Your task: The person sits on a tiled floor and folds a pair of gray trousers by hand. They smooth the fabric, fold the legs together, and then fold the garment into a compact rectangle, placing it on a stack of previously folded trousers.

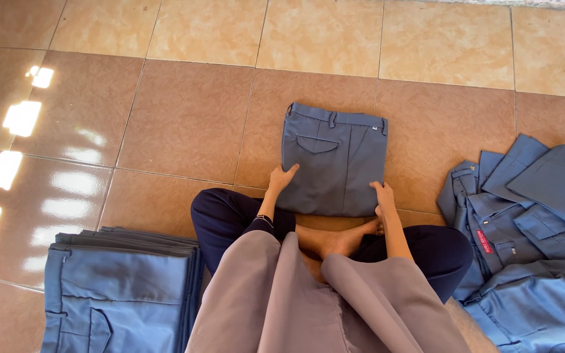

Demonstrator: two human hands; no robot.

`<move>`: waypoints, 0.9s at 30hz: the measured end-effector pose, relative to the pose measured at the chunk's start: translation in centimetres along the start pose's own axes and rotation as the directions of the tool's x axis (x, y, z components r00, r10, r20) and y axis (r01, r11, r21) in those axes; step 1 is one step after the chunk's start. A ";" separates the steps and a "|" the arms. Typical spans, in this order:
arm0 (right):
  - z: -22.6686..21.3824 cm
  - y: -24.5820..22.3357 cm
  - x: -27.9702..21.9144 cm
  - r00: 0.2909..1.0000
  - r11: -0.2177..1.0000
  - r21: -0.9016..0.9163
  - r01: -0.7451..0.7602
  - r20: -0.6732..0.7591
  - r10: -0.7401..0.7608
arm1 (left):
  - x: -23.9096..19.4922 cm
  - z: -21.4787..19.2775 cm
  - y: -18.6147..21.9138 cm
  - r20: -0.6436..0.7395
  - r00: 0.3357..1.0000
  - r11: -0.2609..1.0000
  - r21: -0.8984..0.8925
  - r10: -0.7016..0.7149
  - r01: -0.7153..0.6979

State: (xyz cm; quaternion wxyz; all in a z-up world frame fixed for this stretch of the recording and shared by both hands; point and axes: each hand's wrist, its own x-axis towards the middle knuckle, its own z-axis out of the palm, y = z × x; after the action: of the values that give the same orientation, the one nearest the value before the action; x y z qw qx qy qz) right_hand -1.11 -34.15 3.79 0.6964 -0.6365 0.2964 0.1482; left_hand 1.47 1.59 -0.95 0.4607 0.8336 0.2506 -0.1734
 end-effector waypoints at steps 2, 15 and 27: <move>2.5 -6.6 -6.2 1.000 0.998 -0.060 -0.016 0.024 0.017 | -1.3 -0.3 2.0 -0.029 1.000 0.999 -0.051 0.008 -0.009; 0.8 -7.9 -3.4 0.965 0.942 0.246 -0.229 0.185 0.186 | -6.2 -3.2 6.6 -0.012 0.996 0.797 -0.599 0.090 -0.079; 5.2 -11.9 -1.5 0.930 0.931 0.361 -0.045 0.356 -0.094 | -12.1 -13.2 7.9 -0.165 0.971 0.522 -0.820 0.175 -0.233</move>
State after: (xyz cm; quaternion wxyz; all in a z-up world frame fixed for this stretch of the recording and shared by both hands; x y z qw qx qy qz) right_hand 5.81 -30.55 14.32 0.8469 -0.4613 0.1749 0.1985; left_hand -3.05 6.20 17.49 0.8098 0.5430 0.2171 0.0473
